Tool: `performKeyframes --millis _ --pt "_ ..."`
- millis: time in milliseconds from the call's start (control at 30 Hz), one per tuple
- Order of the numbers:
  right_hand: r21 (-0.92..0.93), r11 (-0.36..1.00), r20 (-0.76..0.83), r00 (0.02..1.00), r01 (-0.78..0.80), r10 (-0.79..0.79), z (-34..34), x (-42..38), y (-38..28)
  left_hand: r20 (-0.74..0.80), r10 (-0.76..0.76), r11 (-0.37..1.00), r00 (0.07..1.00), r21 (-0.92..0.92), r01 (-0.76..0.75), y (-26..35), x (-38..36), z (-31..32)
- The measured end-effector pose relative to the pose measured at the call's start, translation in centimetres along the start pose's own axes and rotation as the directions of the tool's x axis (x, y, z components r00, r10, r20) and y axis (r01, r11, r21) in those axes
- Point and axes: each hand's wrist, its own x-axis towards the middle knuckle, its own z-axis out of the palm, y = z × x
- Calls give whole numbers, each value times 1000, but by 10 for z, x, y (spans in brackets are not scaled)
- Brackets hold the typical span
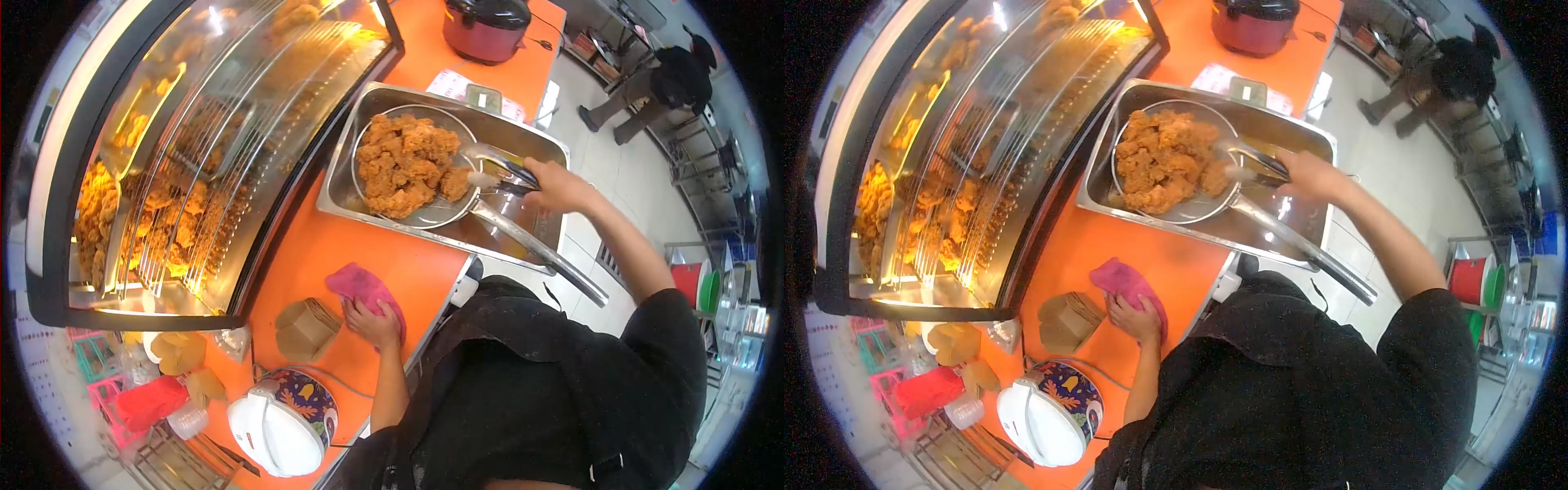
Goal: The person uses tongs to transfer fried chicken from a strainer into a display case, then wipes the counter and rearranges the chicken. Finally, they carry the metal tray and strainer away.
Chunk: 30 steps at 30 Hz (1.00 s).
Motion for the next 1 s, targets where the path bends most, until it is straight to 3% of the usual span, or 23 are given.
performKeyframes --millis 33,67,133,167,233,333,467,533,667,733,767,800,867,933,1000 --pt "-122 993 66 998 -6 14 -13 1 -5 -8 -2 1000 1000 -2 2 2 0 -1" --pt "-112 994 66 998 -12 19 -20 7 -10 -3 8 1000 1000 2 -8 1 0 -1" --pt "-187 980 293 947 -75 128 -32 29 -25 -8 13 1000 1000 9 -13 -1 -2 2" --pt "-182 981 295 947 -73 125 -33 44 -29 -8 16 1000 1000 14 -15 -2 -2 3" --pt "-365 930 546 797 -51 258 -29 73 -30 1 3 1000 1000 2 -3 -3 -3 4" --pt "-330 942 592 765 -59 255 -21 96 -27 5 -17 1000 1000 -20 17 0 -2 2" --pt "-227 974 470 879 24 88 -47 60 -56 -20 -15 1000 1000 -6 15 -3 -4 2" --pt "-224 974 466 878 -2 109 -44 69 -48 -2 -26 1000 1000 -10 26 -1 -3 3" --pt "-274 961 605 771 -33 199 -2 115 -13 -31 -11 1000 999 -29 10 1 0 2" --pt "-287 952 533 807 -108 253 17 119 5 -19 -23 1000 1000 -3 22 0 -2 3" --pt "-209 971 425 883 -117 198 17 99 2 -18 -30 1000 999 -2 30 -1 -4 2" --pt "-214 971 427 883 -110 194 25 86 4 -27 -25 1000 999 -3 24 0 -3 2" --pt "-98 993 265 960 -68 92 36 70 16 -39 -24 1000 999 -3 24 0 -2 3" --pt "-148 987 213 972 -67 98 62 77 43 -27 -22 1000 999 -5 22 -1 -3 2" --pt "94 962 253 940 -257 227 74 78 64 -9 -41 999 999 -3 41 2 -1 1"
